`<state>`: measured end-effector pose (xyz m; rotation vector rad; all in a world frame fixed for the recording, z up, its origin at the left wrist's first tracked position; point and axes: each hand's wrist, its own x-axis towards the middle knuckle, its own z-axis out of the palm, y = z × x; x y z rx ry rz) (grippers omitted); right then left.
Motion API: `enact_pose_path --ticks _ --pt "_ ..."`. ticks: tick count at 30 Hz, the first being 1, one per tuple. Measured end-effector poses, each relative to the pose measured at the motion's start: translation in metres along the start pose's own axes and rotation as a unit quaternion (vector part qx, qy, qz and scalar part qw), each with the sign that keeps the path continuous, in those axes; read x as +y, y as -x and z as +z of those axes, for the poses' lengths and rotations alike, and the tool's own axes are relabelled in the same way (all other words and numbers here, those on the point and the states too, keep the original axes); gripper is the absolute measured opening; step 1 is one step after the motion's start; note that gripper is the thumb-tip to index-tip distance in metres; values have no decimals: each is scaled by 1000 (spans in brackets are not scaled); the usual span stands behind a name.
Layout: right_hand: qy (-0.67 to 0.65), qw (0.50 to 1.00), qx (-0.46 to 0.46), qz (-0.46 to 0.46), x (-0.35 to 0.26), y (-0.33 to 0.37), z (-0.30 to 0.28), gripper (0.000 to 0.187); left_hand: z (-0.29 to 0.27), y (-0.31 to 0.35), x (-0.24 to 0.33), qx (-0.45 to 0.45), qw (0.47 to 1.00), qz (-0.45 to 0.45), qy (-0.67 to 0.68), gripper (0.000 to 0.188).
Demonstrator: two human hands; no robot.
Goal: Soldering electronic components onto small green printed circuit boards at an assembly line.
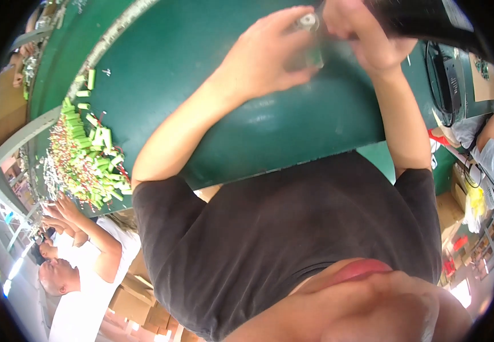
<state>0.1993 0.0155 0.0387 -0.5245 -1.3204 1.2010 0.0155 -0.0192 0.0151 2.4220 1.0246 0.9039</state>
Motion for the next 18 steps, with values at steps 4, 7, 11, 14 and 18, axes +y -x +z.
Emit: enact_pose_path --ticks 4,7,11,14,18 --pt "-49 999 11 12 2 -2 -4 45 -24 -25 -35 52 995 -71 36 44" --pt "-37 999 -29 2 15 -4 -6 43 -46 -68 -109 155 981 -78 -89 42" --pt "-7 997 -65 -29 31 -1 -11 37 -58 -113 -193 246 936 -90 -234 38" --pt "37 993 -96 -62 35 -1 -16 44 -47 -144 -221 115 984 -112 -73 63" --pt "38 993 -93 -64 34 0 -15 45 -30 -169 -240 25 996 -81 31 74"
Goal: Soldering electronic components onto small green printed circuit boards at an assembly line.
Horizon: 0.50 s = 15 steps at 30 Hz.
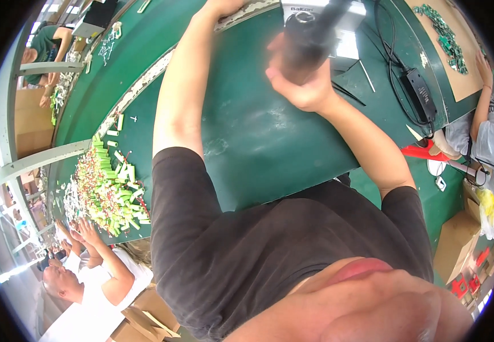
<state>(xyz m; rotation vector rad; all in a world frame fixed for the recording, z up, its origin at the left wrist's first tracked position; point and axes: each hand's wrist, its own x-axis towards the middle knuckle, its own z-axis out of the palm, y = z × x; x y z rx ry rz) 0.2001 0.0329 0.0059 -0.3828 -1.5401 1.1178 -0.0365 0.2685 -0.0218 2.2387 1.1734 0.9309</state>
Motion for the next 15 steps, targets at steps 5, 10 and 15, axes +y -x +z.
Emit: enact_pose_path --ticks 5,10,15 --pt "-67 995 53 51 -21 -7 2 37 2 5 36 92 981 -23 -167 69" --pt "-69 983 147 -83 -63 -30 -31 47 1 87 137 147 980 -74 -112 62" --pt "65 974 151 -156 -69 -48 -50 46 31 187 198 58 996 34 -65 46"
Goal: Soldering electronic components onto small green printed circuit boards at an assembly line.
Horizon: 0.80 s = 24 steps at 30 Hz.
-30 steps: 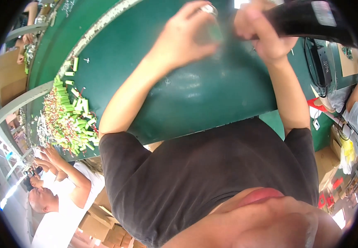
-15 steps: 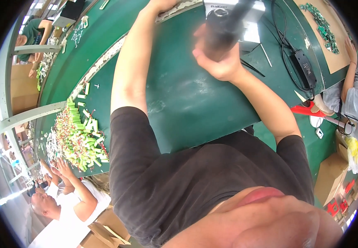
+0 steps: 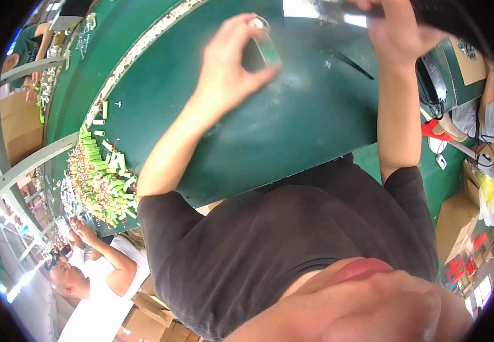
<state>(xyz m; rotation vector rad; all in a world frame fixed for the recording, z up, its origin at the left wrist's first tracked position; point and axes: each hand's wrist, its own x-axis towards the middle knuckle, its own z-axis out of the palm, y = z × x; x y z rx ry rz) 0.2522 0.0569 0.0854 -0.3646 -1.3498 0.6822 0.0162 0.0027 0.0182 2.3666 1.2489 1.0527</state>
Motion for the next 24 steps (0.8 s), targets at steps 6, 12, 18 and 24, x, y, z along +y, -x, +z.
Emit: enact_pose_path --ticks 6,12,18,24 --pt "12 993 -56 99 0 -6 10 35 31 37 9 -13 999 40 26 31" --pt "-91 972 -85 200 -3 31 28 41 30 28 1 77 974 215 -15 29" --pt "-86 969 -106 205 4 58 45 44 23 38 9 -54 997 42 31 27" --pt "-75 967 -108 220 9 63 50 43 25 33 4 32 985 169 -9 25"
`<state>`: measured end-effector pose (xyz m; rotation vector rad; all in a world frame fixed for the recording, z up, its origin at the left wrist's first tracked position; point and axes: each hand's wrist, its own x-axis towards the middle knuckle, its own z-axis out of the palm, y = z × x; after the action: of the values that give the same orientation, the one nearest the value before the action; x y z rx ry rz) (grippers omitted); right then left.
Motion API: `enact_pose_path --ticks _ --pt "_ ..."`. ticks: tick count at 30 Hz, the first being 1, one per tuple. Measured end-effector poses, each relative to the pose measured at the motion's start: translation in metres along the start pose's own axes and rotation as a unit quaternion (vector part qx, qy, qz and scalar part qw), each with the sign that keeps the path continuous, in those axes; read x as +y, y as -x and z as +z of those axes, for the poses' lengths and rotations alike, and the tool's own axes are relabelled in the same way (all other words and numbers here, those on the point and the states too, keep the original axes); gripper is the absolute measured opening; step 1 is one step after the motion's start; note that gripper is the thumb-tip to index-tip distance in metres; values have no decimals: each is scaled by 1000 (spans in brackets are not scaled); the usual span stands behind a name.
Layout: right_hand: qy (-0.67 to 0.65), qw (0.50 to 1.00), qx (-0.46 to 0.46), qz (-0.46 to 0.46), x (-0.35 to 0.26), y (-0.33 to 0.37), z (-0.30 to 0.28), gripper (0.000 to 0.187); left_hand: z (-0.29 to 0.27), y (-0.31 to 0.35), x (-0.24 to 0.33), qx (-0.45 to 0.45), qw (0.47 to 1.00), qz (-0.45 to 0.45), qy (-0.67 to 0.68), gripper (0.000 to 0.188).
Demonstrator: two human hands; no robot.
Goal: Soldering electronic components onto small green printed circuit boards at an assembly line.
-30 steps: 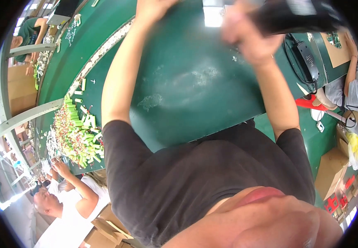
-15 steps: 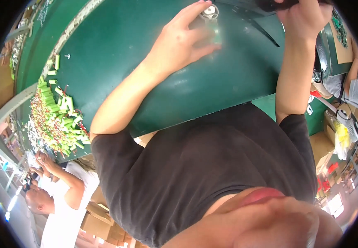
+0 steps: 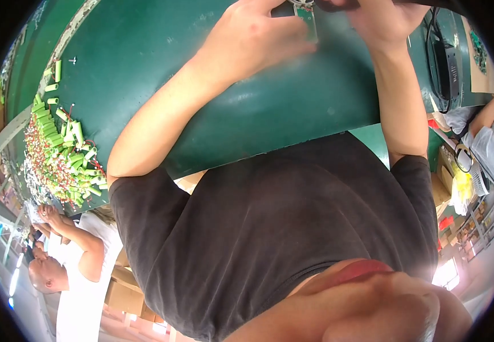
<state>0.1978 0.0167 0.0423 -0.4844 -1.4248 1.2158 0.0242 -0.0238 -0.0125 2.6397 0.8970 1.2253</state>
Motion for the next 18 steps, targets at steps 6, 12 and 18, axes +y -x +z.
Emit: enact_pose_path --ticks 6,12,18 --pt "9 999 -34 -8 3 0 -2 40 -4 2 7 -86 991 -94 41 27" --pt "16 999 -37 -8 4 -3 -1 38 3 0 1 1 998 -29 52 27" --pt "-18 1000 5 3 0 0 -4 41 5 2 4 8 996 -57 74 28"
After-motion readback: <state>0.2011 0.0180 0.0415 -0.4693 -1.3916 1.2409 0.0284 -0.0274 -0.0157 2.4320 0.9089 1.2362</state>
